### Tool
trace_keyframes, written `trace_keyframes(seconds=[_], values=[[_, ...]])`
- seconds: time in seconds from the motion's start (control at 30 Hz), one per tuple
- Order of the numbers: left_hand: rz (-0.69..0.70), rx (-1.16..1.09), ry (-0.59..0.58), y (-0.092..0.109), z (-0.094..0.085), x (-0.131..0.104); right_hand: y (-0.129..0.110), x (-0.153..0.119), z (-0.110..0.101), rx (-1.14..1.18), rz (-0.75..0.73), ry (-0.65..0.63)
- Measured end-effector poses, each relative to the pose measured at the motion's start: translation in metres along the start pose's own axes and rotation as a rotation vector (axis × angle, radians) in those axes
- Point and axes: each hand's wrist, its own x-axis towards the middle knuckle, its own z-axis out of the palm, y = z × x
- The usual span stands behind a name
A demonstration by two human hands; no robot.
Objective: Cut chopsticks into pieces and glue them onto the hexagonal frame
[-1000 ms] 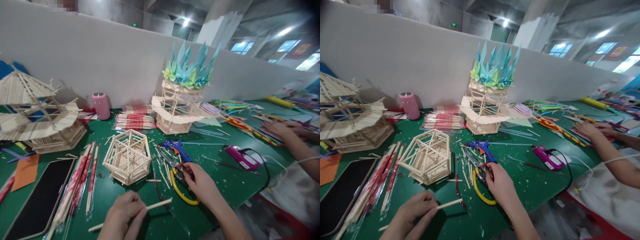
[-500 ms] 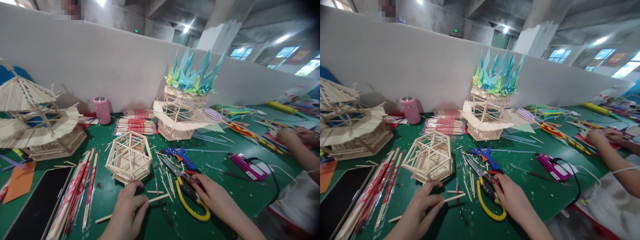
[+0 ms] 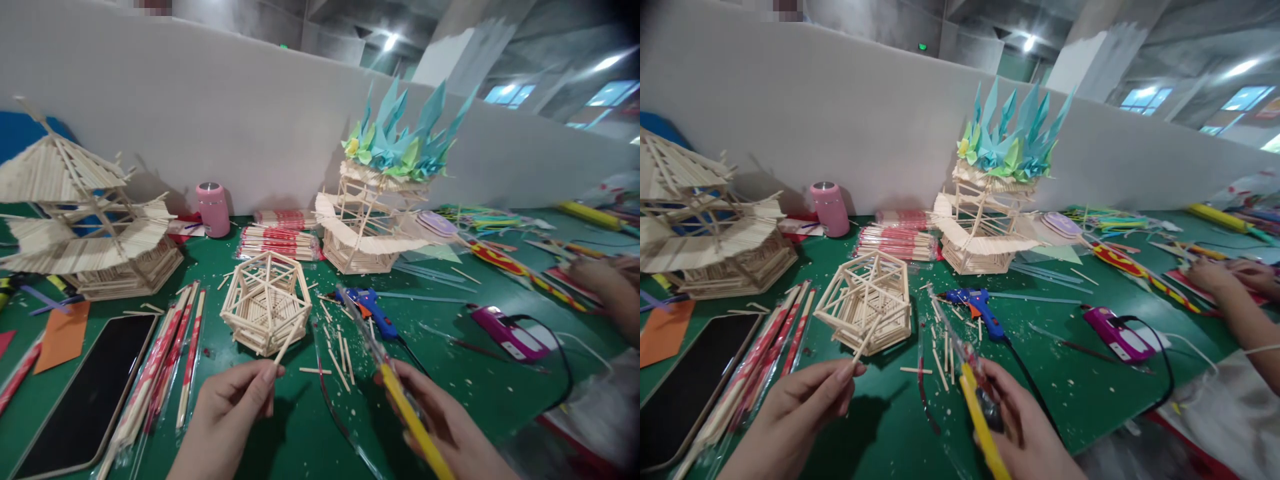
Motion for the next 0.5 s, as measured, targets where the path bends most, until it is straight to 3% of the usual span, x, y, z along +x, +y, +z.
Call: trace_keyframes(seconds=[0.17, 0.37, 0.5], values=[[0.023, -0.009, 0.029, 0.003, -0.002, -0.002, 0.001, -0.013, 0.022, -0.121, 0.031, -0.134], [0.082, 0.033, 0.02, 0.003, -0.003, -0.004, 0.024, -0.01, 0.031, -0.17, -0.061, -0.328], [0.143, 0.062, -0.02, 0.004, -0.003, -0.005, 0.026, -0.008, 0.04, -0.261, -0.057, -0.282]])
